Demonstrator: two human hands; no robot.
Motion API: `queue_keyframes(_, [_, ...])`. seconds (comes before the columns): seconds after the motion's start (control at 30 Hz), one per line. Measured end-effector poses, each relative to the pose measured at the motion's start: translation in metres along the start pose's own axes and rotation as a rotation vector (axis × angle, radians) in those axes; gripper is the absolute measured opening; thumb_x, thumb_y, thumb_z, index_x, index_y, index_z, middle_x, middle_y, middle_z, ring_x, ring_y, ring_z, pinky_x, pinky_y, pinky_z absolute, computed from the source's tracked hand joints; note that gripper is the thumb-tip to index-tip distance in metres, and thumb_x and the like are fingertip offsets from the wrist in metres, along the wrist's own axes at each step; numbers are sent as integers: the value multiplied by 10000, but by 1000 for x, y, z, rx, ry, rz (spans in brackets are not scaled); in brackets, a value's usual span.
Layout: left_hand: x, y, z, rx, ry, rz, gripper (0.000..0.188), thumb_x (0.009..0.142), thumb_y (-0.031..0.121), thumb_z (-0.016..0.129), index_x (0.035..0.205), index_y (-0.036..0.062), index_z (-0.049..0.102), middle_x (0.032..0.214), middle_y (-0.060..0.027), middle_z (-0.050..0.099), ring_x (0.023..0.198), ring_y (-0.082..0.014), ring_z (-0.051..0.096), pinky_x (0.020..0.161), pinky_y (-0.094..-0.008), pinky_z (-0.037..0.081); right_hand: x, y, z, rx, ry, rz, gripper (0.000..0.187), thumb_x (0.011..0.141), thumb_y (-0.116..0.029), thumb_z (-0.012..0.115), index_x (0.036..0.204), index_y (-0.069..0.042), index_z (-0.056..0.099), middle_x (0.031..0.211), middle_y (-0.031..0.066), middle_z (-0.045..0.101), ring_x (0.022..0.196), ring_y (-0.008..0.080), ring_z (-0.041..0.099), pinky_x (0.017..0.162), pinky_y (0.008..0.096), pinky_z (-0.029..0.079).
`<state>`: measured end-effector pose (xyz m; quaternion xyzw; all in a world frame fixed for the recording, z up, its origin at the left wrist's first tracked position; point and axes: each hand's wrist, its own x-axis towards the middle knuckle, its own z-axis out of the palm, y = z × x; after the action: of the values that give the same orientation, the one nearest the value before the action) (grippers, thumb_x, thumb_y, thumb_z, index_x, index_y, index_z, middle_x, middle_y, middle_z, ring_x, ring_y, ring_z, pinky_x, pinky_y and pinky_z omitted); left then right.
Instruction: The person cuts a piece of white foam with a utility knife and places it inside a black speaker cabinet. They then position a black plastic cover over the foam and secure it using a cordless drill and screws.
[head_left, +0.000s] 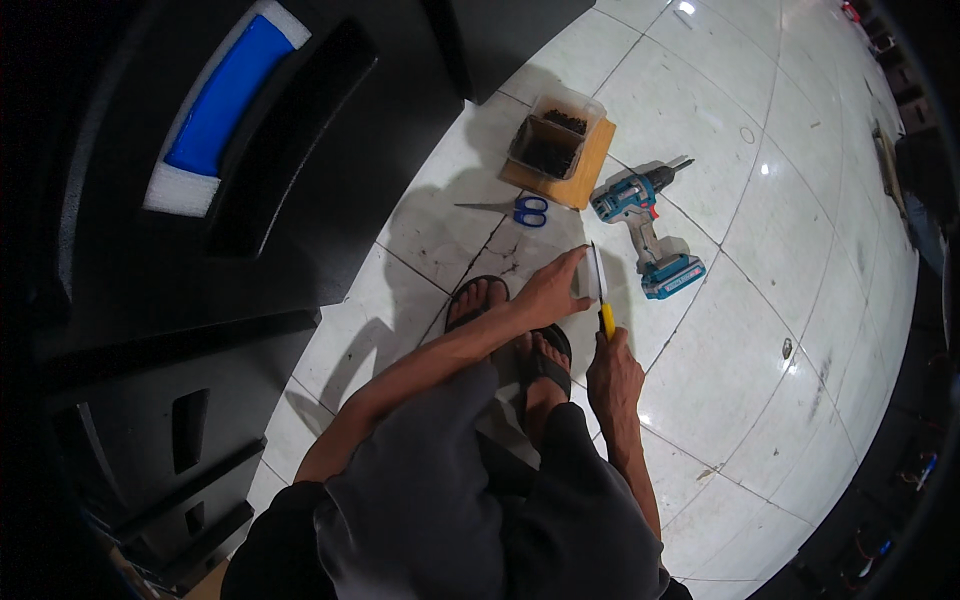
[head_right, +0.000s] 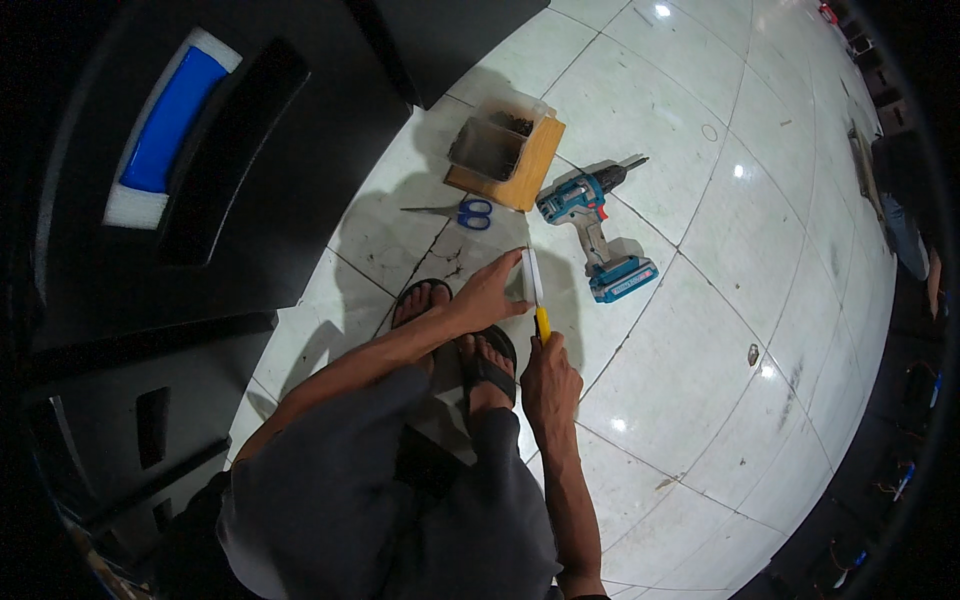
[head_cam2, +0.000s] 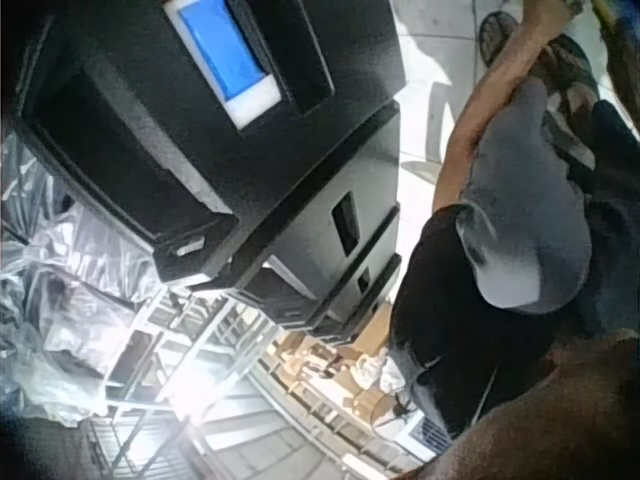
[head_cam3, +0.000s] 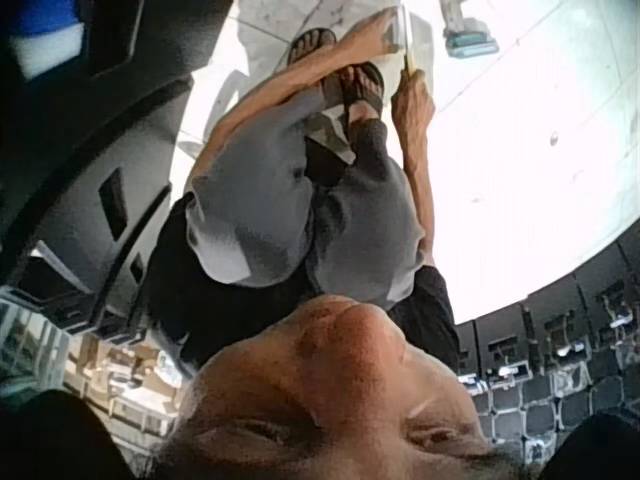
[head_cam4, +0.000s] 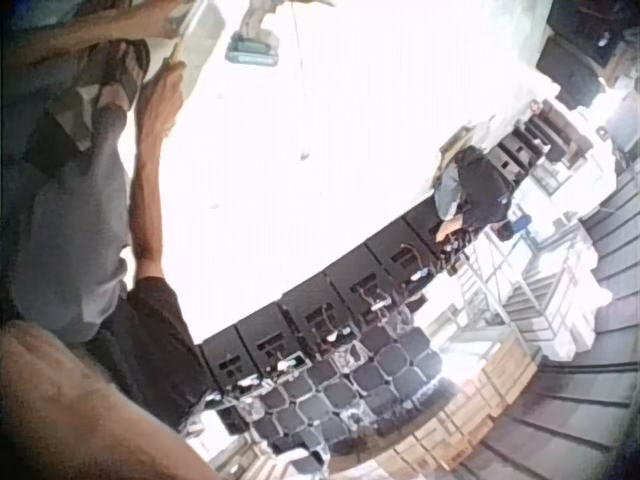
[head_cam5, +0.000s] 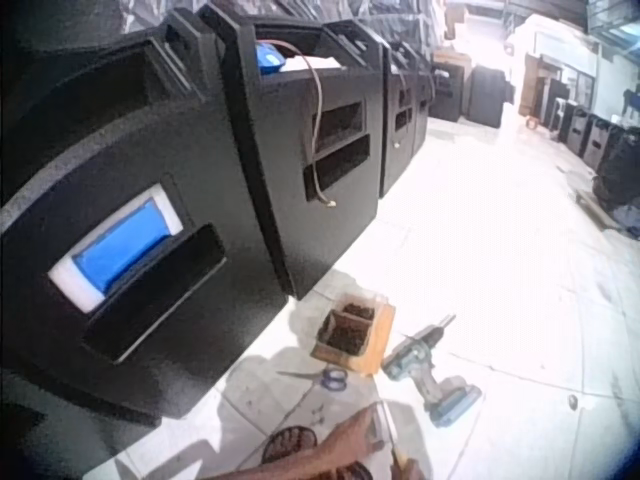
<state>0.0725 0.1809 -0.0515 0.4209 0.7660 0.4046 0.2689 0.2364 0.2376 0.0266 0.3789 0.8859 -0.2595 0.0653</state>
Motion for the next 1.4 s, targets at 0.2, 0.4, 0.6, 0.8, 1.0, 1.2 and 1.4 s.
queue_keyframes(0.2, [0, 4, -3, -115, -22, -52, 806, 720, 131, 784, 1358, -14, 314, 1307, -274, 481, 1240, -408, 466, 1024, -421, 395, -8, 1, 3, 1, 5, 30, 247, 986, -255, 462, 992, -12, 422, 795, 242, 625, 642, 423, 628, 525, 487, 484])
queue_keyframes(0.4, [4, 1, 3, -123, 2, -37, 803, 716, 126, 785, 1357, -16, 323, 1303, -271, 486, 1250, -394, 464, 1024, -424, 397, -2, 1, 2, -6, -12, 48, 249, 987, -257, 460, 983, -12, 418, 793, 246, 624, 657, 427, 635, 537, 484, 492])
queue_keyframes(0.6, [1, -5, 5, -111, 13, -59, 811, 731, 182, 769, 1364, -25, 305, 1318, -252, 455, 1245, -391, 450, 1035, -424, 380, -7, -2, 4, 16, -5, 55, 250, 990, -261, 455, 976, -14, 415, 793, 242, 626, 664, 424, 638, 544, 485, 492])
queue_keyframes(0.8, [5, -2, 6, -91, -1, -85, 793, 712, 146, 786, 1354, -23, 353, 1325, -250, 484, 1262, -356, 469, 1042, -403, 391, -4, 3, 12, 22, 11, 89, 259, 987, -269, 462, 981, -15, 413, 795, 238, 628, 668, 423, 639, 536, 490, 484])
queue_keyframes(1.0, [7, -4, 6, -89, 20, -79, 801, 705, 165, 796, 1356, -8, 363, 1298, -241, 513, 1234, -346, 501, 1025, -400, 412, -11, 2, 11, 45, 2, 126, 257, 981, -274, 478, 997, -26, 412, 806, 239, 630, 657, 422, 637, 520, 484, 479])
queue_keyframes(1.2, [9, 0, 0, -234, -5, -100, 810, 698, 202, 825, 1347, -8, 388, 1220, -202, 587, 1126, -297, 597, 942, -366, 498, -9, 1, 4, 67, 78, 72, 239, 979, -261, 481, 988, -32, 409, 781, 230, 626, 633, 418, 630, 508, 484, 476])
queue_keyframes(1.4, [11, -7, 0, -283, -34, -126, 875, 683, 310, 847, 1330, -77, 402, 1206, -210, 600, 1101, -295, 611, 907, -354, 505, -1, -3, -4, 44, 53, 51, 234, 982, -250, 474, 968, -24, 413, 759, 225, 619, 623, 404, 633, 508, 468, 483])
